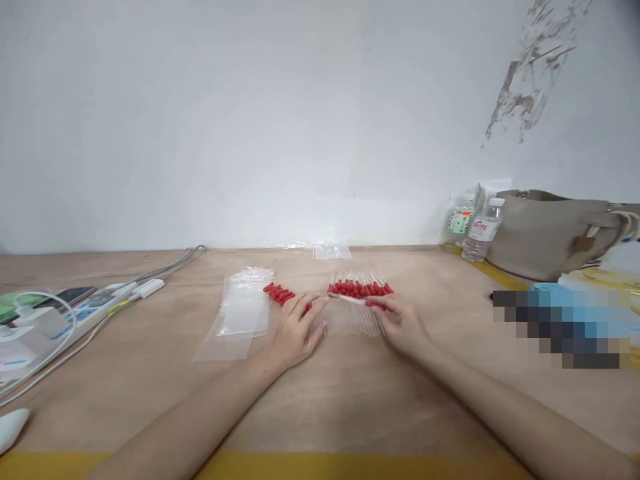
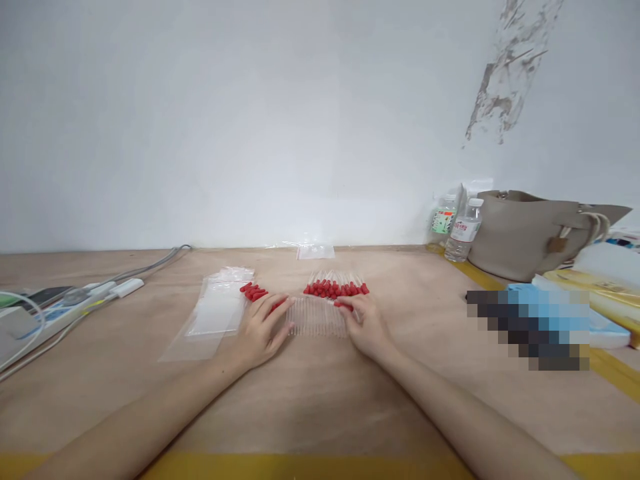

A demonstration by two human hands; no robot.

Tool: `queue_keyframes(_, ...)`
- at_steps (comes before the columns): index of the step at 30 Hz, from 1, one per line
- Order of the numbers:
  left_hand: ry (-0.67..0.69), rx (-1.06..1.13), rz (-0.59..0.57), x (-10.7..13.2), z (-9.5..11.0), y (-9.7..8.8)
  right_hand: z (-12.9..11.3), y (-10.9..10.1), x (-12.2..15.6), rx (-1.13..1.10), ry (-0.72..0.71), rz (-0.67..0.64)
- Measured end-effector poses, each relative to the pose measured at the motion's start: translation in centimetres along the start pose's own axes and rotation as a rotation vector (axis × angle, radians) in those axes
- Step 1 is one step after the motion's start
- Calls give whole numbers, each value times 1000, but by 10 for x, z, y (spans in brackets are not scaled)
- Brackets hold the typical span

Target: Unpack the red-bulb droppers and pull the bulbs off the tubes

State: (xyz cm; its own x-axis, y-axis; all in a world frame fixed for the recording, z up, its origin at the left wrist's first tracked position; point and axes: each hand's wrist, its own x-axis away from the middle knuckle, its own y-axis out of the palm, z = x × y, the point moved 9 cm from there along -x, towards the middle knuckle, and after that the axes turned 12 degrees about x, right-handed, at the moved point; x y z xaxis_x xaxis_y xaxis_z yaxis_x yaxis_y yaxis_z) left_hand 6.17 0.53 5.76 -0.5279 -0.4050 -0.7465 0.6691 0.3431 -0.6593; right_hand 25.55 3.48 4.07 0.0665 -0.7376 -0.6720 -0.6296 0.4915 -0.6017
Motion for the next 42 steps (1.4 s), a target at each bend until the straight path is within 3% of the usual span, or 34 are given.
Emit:
queue_keyframes(4, 105, -52, -19, -2, 19, 9, -31, 12, 21, -25, -116, -72)
queue_keyframes(11, 188, -36, -69, -4, 31, 19, -47, 17, 24, 58, -161, -142)
queue_keyframes(18, 233, -108, -145, -4, 40, 27, -76, 14, 30, 360, -437, 7)
queue_keyframes(23, 157, -81, -177, 1, 36, 27, -87, 12, 38, 473, -557, 40)
queue_keyframes(31, 10, 62, -214, 3, 27, 22, -90, 4, 41, 554, -587, 137)
queue_keyframes(37, 10, 94, -215, 6, 25, 23, -88, 1, 44, 543, -593, 134)
queue_keyframes(40, 3, 95, -180, 7, 15, 18, -76, -5, 39, 513, -557, 116)
queue_keyframes(42, -61, 118, -130, 7, 1, 10, -55, -14, 28, 465, -434, 113)
